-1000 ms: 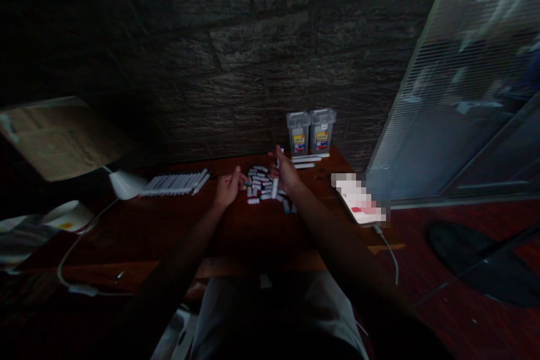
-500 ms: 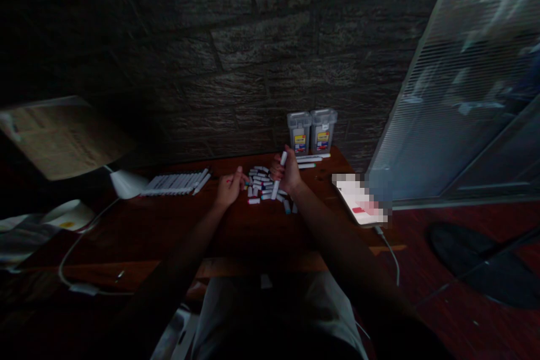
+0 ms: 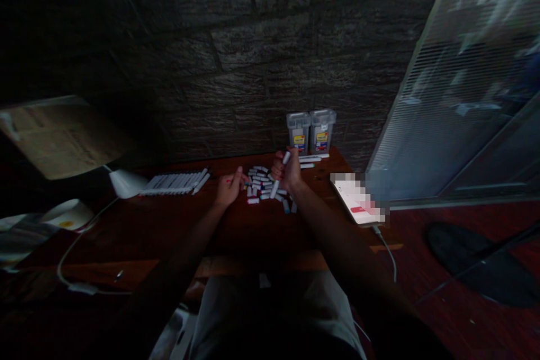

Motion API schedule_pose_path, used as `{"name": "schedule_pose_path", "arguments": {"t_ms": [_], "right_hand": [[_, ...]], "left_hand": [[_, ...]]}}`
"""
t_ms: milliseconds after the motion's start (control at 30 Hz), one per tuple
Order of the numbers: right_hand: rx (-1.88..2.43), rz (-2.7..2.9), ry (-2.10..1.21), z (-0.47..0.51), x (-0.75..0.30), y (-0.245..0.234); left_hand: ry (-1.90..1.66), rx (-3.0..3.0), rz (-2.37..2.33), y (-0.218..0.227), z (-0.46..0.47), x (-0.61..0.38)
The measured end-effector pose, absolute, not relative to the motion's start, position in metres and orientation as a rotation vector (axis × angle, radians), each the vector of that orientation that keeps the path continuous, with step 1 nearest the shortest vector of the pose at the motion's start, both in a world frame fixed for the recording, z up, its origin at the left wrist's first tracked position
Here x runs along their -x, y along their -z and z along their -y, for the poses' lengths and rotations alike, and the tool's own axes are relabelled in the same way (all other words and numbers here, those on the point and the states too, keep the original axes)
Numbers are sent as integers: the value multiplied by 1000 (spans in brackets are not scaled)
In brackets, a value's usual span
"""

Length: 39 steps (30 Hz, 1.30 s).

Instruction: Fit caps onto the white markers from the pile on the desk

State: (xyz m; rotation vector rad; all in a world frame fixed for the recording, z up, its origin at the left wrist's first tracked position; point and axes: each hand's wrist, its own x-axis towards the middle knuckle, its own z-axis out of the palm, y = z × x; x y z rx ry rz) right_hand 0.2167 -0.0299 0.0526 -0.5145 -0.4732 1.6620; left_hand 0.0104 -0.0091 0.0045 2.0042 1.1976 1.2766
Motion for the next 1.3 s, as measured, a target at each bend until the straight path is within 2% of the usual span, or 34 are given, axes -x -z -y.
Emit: {"name": "schedule_pose_path", "arguments": {"t_ms": [600, 767, 1033, 1300], "right_hand": [[430, 480, -1775, 28, -215, -45], [507, 445, -1656, 26, -207, -50], [813, 546, -1251, 24, -205, -46], [882, 598, -1296, 24, -198, -40]], "left_hand": [[-1287, -1968, -1195, -3, 9, -9], [-1268, -1980, -1194, -3, 8, -8], [-1271, -2006, -1165, 0, 5, -6], [-1283, -2032, -1194, -3, 9, -5]]}}
